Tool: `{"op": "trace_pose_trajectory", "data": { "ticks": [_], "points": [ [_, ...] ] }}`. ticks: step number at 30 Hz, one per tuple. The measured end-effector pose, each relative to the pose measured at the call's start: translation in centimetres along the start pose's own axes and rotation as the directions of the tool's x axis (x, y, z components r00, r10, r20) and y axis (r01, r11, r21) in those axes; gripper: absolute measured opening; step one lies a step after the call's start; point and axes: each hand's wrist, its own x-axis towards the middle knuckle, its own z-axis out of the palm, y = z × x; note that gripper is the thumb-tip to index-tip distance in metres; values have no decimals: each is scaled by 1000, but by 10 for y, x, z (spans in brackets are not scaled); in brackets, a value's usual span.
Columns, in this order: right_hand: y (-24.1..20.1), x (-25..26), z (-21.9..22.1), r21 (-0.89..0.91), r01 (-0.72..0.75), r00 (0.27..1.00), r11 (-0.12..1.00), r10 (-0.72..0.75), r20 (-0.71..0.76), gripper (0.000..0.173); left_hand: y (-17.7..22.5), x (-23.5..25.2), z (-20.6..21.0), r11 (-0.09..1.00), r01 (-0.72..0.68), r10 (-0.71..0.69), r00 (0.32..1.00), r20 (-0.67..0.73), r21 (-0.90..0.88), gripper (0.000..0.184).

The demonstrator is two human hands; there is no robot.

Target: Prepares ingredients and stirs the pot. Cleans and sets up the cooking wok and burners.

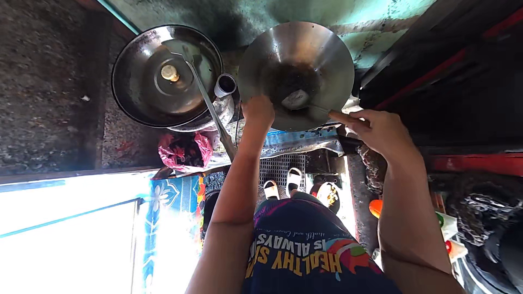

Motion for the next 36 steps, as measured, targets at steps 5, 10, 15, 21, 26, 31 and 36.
{"op": "trace_pose_trajectory", "data": {
  "ticks": [5,10,15,21,26,31,36],
  "points": [
    [0,10,21,-54,78,958,995,-90,-272,32,41,-6,11,992,-130,127,972,195,0,35],
    [16,-12,23,-86,76,877,993,-107,-468,32,52,31,39,973,-22,-28,976,215,230,39],
    [33,-26,23,-45,84,824,995,-95,-559,32,42,73,63,935,-32,-44,978,206,352,62],
    [46,-32,20,56,122,808,991,-66,-586,32,72,80,59,933,-230,147,946,289,278,56],
    [58,-32,24,241,143,787,960,37,-616,34,71,111,67,965,-254,231,944,237,68,58],
    [62,-31,24,345,158,783,925,96,-614,35,86,118,87,853,-501,522,810,267,-146,65],
    [62,-31,28,348,185,776,919,81,-626,34,60,125,78,931,-280,247,956,160,236,71]
  ]
}}
